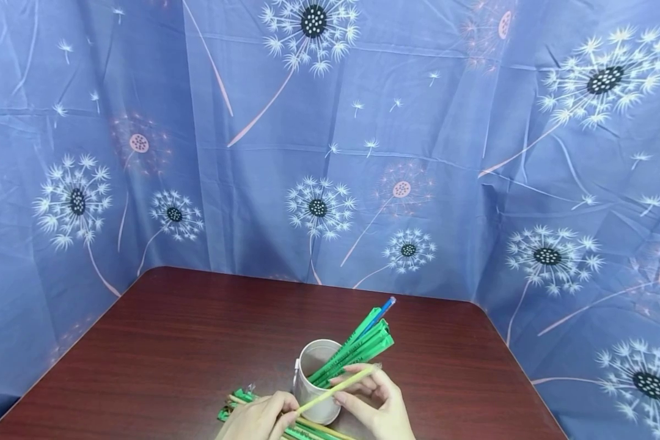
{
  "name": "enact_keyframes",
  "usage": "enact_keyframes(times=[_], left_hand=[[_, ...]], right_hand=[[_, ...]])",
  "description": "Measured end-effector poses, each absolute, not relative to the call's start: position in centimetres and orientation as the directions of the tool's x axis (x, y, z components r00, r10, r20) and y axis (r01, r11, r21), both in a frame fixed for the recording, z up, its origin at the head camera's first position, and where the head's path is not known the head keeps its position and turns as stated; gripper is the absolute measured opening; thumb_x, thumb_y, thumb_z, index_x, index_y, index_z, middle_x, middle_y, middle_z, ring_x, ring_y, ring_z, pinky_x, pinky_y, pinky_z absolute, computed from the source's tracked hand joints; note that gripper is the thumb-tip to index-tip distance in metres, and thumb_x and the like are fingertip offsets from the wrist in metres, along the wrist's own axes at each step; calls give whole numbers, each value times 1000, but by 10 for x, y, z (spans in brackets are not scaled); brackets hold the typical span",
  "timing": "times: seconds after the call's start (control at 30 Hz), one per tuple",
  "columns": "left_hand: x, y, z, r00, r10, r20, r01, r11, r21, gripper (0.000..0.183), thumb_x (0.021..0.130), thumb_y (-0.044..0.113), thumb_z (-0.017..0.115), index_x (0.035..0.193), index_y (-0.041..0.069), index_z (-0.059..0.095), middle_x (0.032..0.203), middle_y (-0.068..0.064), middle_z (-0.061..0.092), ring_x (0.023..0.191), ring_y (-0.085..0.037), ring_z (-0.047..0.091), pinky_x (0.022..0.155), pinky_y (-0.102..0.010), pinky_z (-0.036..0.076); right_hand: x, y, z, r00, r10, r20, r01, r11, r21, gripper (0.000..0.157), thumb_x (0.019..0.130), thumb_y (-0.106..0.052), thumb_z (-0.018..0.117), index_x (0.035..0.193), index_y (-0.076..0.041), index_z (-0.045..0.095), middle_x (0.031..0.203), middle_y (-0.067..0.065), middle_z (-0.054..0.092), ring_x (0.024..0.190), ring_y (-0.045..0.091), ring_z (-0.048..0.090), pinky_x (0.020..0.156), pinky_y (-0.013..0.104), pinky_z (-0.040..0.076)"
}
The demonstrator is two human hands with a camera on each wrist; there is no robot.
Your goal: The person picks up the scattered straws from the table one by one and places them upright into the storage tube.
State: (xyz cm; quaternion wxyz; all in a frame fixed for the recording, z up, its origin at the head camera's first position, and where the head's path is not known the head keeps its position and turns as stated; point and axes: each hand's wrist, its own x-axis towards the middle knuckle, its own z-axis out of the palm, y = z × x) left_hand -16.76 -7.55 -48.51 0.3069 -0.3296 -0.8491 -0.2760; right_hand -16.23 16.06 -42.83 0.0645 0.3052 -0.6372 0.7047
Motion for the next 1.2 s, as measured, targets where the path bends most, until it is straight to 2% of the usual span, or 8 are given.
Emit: enact_keyframes(times=[0.1,0.2,0.43,0.53,0.7,0.9,1.07,1.2], left_hand=[[-166,-74,-484,-605,394,692,725,631,275,16,89,26,70,96,28,56,70,25,47,62,14,34,53,-5,24],[-166,-73,-482,-611,398,685,724,630,280,16,89,26,70,96,28,56,70,25,46,62,14,33,53,-5,24],[-166,-70,-480,-603,413,683,738,615,279,17,90,25,70,98,28,55,70,25,48,61,14,36,53,-5,25],[-168,-70,-481,-606,428,671,741,609,281,15,91,26,69,98,28,56,70,24,48,61,13,37,53,-5,24],[-170,-73,-485,-560,459,690,766,604,219,13,89,29,70,95,28,58,69,25,49,62,14,39,53,-5,27],[-172,-76,-493,-505,449,737,778,607,163,15,85,31,74,93,30,61,70,26,52,63,15,43,55,-3,30],[-173,-82,-496,-560,480,675,772,599,213,14,87,35,72,91,28,60,71,25,52,65,13,44,54,-6,30],[-174,-89,-500,-609,511,607,742,637,208,21,86,44,70,89,26,59,76,22,56,68,9,50,55,-11,36]], right_hand=[[-161,160,-426,-817,-283,503,-481,-148,-864,25,88,10,61,113,13,54,104,-4,75,89,8,72,77,28,58],[-159,158,-424,-854,-231,465,-449,-121,-885,23,88,9,62,107,17,52,98,-4,76,82,8,73,74,29,59],[-159,155,-420,-896,-125,427,-408,-155,-900,16,87,9,63,100,1,62,88,-4,76,76,7,72,71,29,59],[-160,155,-419,-879,-90,467,-448,-178,-876,13,86,12,62,98,6,61,86,-3,76,75,8,71,69,29,59],[-161,159,-414,-873,9,487,-484,-134,-865,15,86,12,62,97,17,55,83,-1,75,71,11,72,67,30,59],[-162,167,-404,-894,106,436,-445,-80,-892,22,87,9,64,100,21,51,81,1,75,66,17,72,67,33,59],[-165,178,-395,-855,166,492,-515,-154,-843,11,88,15,58,99,15,55,84,8,76,66,17,72,67,32,59],[-168,186,-388,-823,237,516,-565,-264,-782,18,87,20,53,98,8,59,83,13,75,65,19,72,66,32,59]])
